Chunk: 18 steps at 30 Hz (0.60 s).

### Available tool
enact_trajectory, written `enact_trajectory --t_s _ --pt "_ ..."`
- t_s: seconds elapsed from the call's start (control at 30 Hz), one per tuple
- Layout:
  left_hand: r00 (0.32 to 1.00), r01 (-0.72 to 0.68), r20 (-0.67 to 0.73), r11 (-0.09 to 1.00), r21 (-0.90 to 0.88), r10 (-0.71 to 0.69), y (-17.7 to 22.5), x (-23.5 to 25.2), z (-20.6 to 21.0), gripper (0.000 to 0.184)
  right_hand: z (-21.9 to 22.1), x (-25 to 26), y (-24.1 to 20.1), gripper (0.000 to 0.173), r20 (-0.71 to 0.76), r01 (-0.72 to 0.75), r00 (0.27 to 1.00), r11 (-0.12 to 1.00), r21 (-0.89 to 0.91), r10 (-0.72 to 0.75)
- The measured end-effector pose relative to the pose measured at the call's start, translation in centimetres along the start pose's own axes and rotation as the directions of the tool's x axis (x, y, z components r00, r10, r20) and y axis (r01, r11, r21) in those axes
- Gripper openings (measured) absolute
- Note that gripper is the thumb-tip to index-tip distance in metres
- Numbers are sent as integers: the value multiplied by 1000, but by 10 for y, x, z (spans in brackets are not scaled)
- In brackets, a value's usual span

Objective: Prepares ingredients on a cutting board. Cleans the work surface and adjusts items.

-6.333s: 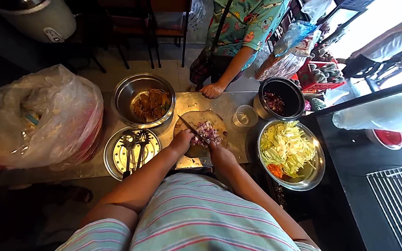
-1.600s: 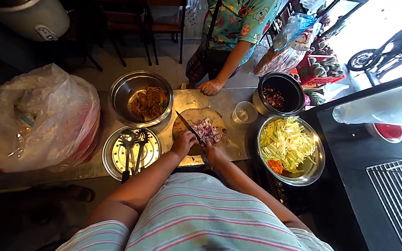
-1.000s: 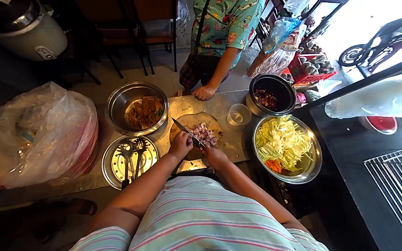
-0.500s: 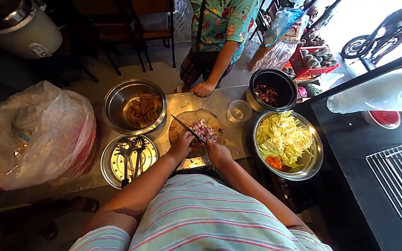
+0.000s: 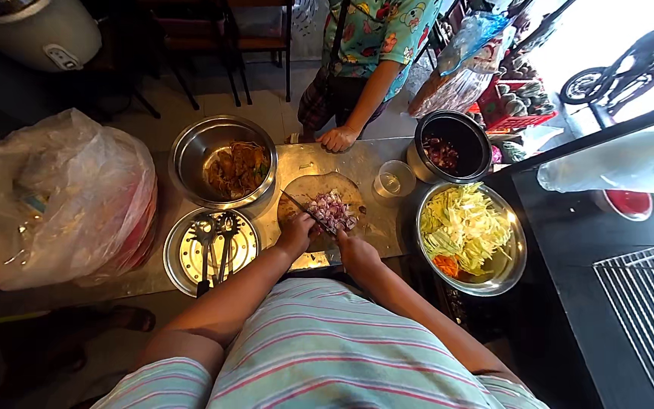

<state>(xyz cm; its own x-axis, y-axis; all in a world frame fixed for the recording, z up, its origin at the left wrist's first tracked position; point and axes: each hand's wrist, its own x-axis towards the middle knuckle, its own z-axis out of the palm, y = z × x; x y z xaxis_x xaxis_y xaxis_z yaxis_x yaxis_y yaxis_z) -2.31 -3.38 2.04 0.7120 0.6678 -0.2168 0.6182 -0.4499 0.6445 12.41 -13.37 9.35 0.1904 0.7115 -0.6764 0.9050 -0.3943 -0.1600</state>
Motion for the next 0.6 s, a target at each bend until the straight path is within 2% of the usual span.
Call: enact_trajectory --t_s 0.13,0.27,0.4,0.5,0.6 --pt "1000 0 -24 1000 -29 -1 2 -1 1 19 19 30 2 40 12 -5 1000 998 58 5" --pt "1000 -1 -30 999 -51 -1 1 -5 3 19 8 38 16 41 49 106 992 981 161 -115" --pt "999 -21 -49 999 -33 19 -4 -7 6 27 -27 5 -1 36 47 49 998 999 4 -49" --pt "996 -39 -87 998 -42 35 -4 -10 10 25 -21 -9 -6 36 35 29 999 999 -23 -28" --pt "989 -76 -134 996 -46 69 -8 -10 14 25 -8 -3 0 36 34 38 999 999 17 -39"
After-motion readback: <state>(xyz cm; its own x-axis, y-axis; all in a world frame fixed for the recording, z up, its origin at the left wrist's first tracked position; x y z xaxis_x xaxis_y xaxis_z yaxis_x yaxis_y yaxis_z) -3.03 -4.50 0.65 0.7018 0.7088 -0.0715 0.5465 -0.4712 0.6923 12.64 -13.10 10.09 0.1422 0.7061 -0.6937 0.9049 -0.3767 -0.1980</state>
